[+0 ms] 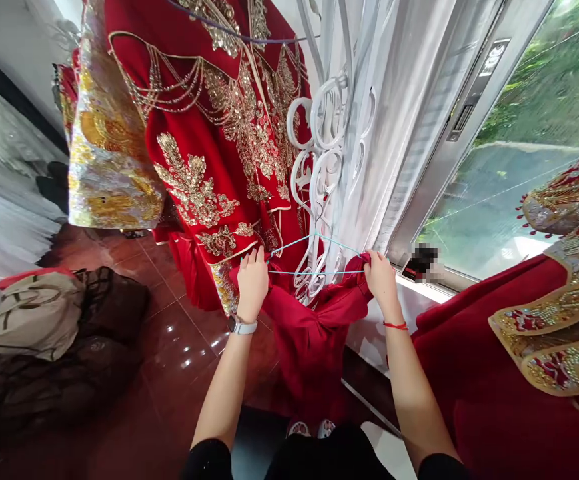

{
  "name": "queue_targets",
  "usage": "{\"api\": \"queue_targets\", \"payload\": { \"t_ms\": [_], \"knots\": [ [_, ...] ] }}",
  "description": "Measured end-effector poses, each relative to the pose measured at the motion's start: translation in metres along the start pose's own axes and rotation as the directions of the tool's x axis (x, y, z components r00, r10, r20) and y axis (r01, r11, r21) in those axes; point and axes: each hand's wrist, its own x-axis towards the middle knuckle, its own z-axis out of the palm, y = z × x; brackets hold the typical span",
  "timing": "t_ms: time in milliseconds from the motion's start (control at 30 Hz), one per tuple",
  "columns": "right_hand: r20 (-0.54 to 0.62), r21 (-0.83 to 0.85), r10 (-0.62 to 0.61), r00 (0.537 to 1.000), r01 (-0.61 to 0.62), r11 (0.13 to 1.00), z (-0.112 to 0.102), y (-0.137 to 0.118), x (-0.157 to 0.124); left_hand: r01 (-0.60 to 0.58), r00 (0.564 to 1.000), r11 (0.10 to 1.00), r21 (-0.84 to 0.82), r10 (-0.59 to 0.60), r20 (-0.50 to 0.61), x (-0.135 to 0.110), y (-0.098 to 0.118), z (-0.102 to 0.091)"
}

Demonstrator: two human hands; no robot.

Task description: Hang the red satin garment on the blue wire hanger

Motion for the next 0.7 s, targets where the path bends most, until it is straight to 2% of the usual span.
{"api": "queue_targets", "payload": {
  "t_ms": [100,200,300,400,467,533,633,700],
  "knots": [
    [0.063,-0.035,0.046,0.997,-0.044,0.998,-0.006,-0.003,0.007,0.006,1.0,1.0,0.018,-0.007,0.026,-0.001,0.003,-0.009],
    [0.101,0.008,0.051,0.994,-0.052,0.999,-0.013,0.007,0.021,0.041,0.997,0.998,0.037,-0.043,0.06,0.001,0.005,-0.017],
    [0.111,0.244,-0.001,0.994,-0.027,0.969,-0.021,0.033,0.04,0.121,0.99,0.993,0.005,-0.121,0.068,0.009,-0.004,-0.021],
    [0.063,0.464,0.042,0.997,-0.067,0.883,-0.019,0.062,0.05,0.191,0.979,0.957,-0.221,-0.201,-0.022,0.018,-0.025,-0.016],
    [0.001,0.533,0.104,0.995,-0.089,0.841,-0.009,0.077,0.044,0.189,0.961,0.872,-0.451,-0.258,-0.096,0.017,-0.038,-0.003],
    [-0.08,0.622,0.173,0.982,-0.087,0.778,0.01,0.088,0.029,0.176,0.921,0.767,-0.617,-0.349,-0.171,0.008,-0.046,0.015],
    [-0.154,0.722,0.261,0.953,-0.072,0.688,0.045,0.096,-0.004,0.193,0.85,0.674,-0.714,-0.478,-0.221,-0.019,-0.047,0.044],
    [-0.129,0.703,0.239,0.962,-0.082,0.706,0.065,0.098,-0.025,0.225,0.858,0.671,-0.707,-0.481,-0.183,-0.04,-0.046,0.06]
  ]
}}
